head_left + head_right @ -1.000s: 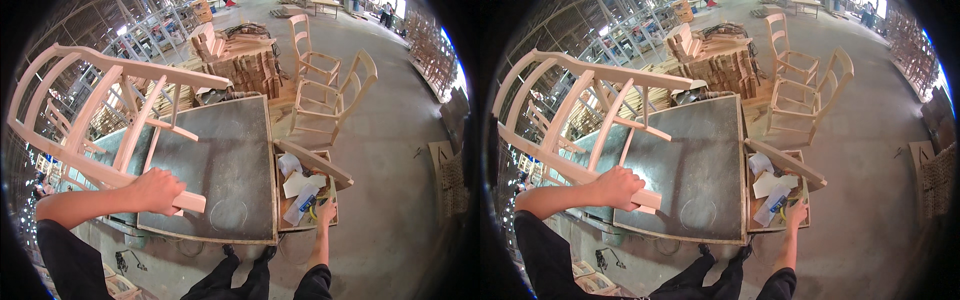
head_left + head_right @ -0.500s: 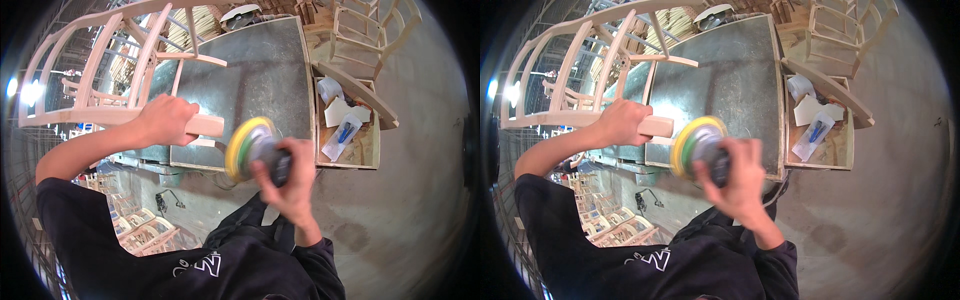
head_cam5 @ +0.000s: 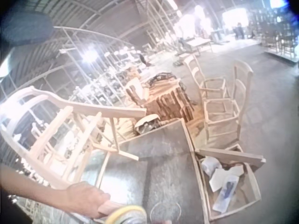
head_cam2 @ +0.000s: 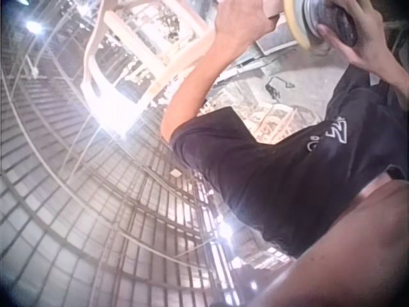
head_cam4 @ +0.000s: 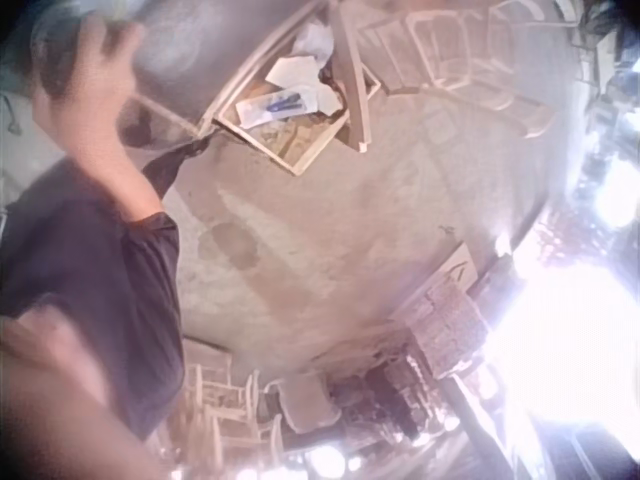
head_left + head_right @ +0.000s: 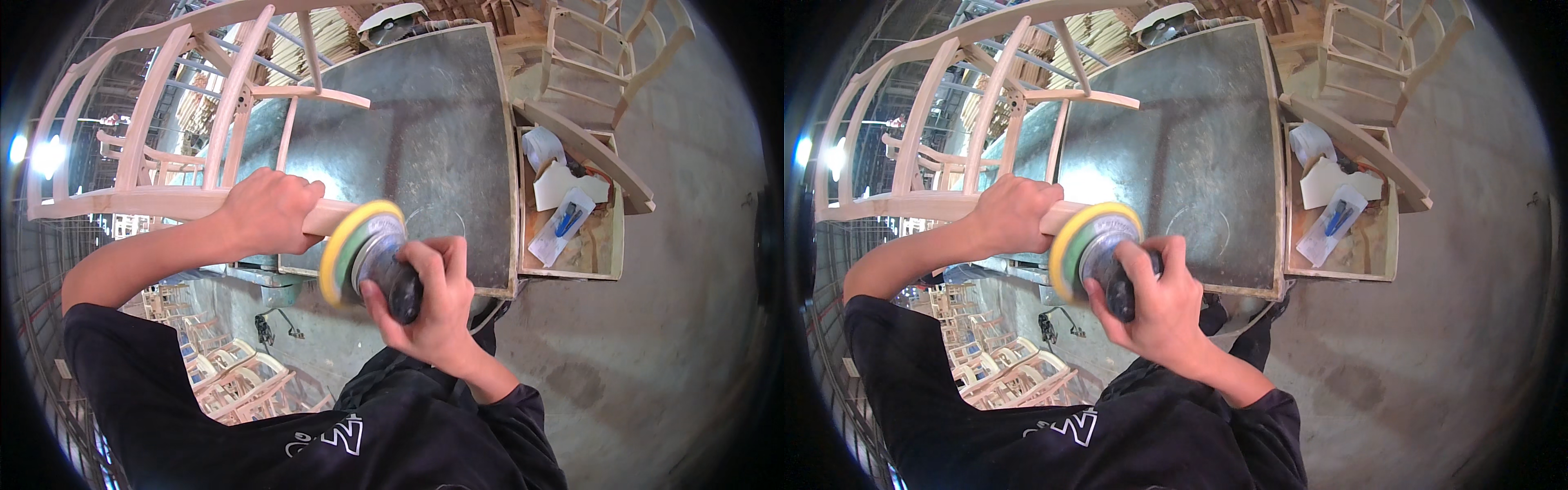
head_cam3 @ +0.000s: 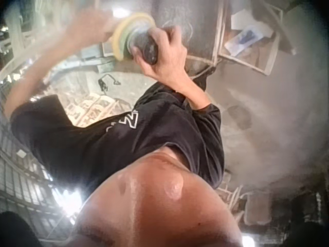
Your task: The person assembles wooden chair frames by picking up components, aligning legs and backrests, and inserting them into place. The person then uses a power sander to smooth the edges of the assembled chair frame.
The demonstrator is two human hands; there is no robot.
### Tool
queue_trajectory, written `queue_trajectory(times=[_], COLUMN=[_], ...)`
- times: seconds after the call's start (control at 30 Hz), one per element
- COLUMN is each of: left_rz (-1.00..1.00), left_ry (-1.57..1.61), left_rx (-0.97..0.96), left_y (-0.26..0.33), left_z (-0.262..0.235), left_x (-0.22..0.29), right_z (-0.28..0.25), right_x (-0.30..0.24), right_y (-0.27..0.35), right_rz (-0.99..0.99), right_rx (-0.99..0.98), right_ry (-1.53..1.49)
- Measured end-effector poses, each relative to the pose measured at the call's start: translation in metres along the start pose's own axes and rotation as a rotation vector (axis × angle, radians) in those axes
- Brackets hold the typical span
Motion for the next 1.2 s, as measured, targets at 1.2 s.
queue_trajectory(times=[1.2], left_rz=[0.023], left_ry=[0.000], left_rx=[0.058], left_y=[-0.006], left_z=[-0.002], left_x=[0.013], right_z=[0.031], right_x=[0.071], right_y=[-0.083], right_rz=[0.177], right_rx=[-0.716], right_ry=[-0.513])
Point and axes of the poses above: each hand's wrist, its own y-axis away from the middle knuckle, its own z-axis out of the palm, x = y × z, the point moved 8 cm from there along -y, towards the middle knuckle, and after that the axes turned 5 degrees about y, right-handed, at the moved point
